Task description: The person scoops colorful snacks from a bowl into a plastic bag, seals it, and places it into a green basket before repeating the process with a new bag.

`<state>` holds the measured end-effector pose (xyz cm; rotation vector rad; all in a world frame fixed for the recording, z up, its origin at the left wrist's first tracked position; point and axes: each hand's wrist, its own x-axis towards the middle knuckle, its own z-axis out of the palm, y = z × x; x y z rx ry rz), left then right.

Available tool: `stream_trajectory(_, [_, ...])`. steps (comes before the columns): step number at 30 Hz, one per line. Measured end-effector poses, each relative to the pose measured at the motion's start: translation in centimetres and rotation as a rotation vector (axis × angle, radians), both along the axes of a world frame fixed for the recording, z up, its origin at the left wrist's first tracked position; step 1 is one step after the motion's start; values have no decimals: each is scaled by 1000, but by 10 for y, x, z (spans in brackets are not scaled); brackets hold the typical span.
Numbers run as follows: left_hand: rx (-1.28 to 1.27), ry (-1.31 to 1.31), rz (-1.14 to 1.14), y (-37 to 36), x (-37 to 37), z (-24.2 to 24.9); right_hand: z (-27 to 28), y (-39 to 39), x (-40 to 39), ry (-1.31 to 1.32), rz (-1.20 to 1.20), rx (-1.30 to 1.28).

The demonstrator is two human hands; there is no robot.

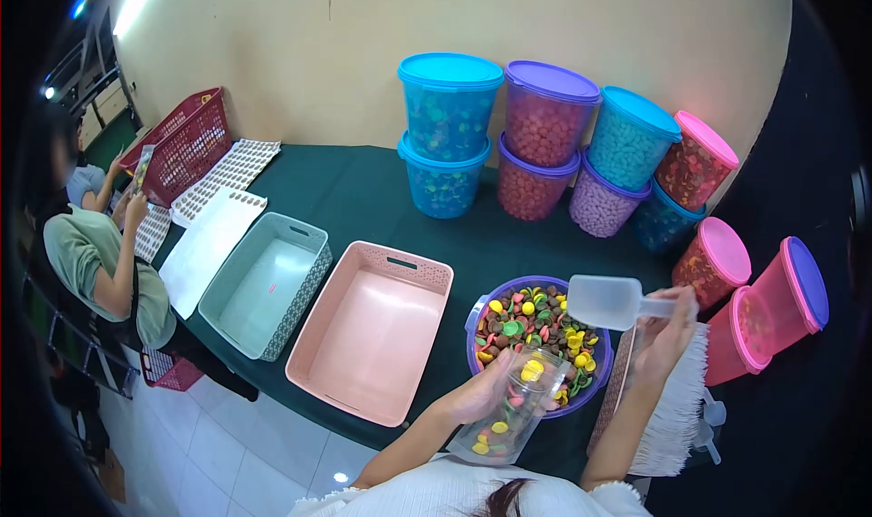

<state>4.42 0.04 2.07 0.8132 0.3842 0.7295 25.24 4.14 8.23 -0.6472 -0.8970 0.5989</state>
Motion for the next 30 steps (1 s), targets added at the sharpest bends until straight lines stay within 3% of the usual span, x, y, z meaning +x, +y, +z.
stream_trajectory(2, [41, -47, -16, -1, -2, -2, -29, -7, 10, 107, 60, -293])
stream_trajectory(3, [74, -91, -27, -1, -3, -2, -47, -10, 15, 102, 55, -292])
stream_trajectory(5, [132, -84, 1, -3, -3, -2, -81, -16, 23, -153, -99, -518])
stream_trajectory(6, [186, -72, 32, -4, -3, -2, -91, -19, 25, -156, -102, -520])
stream_trajectory(9, [154, -96, 64, -7, -3, -4, -93, -29, 16, -774, -499, -560])
stream_trajectory(12, [231, -70, 99, -7, -5, 0, -79, -40, 6, -762, -666, -509])
stream_trajectory(14, [266, -25, 123, -7, -7, 0, -56, -55, -9, -675, -580, -505])
stream_trajectory(18, [292, 9, 224, -11, -2, 3, -39, -75, -38, -699, 108, -204])
stream_trajectory(20, [280, 27, 245, -14, 0, 4, -38, -79, -60, -769, 257, -250])
stream_trajectory(21, [388, 126, 345, -14, 0, 1, -48, -80, -75, -498, 344, -250])
stream_trajectory(22, [500, 228, 442, -14, 0, 0, -52, -79, -75, -492, 341, -256])
stream_trajectory(23, [249, 136, 395, -18, -2, 2, -55, -79, -73, -460, 370, -307])
stream_trajectory(26, [284, 171, 566, -20, -3, 7, -56, -82, -74, -224, 455, -413])
stream_trajectory(30, [341, 181, 464, -19, -9, 6, -48, -75, -76, -323, 228, -431])
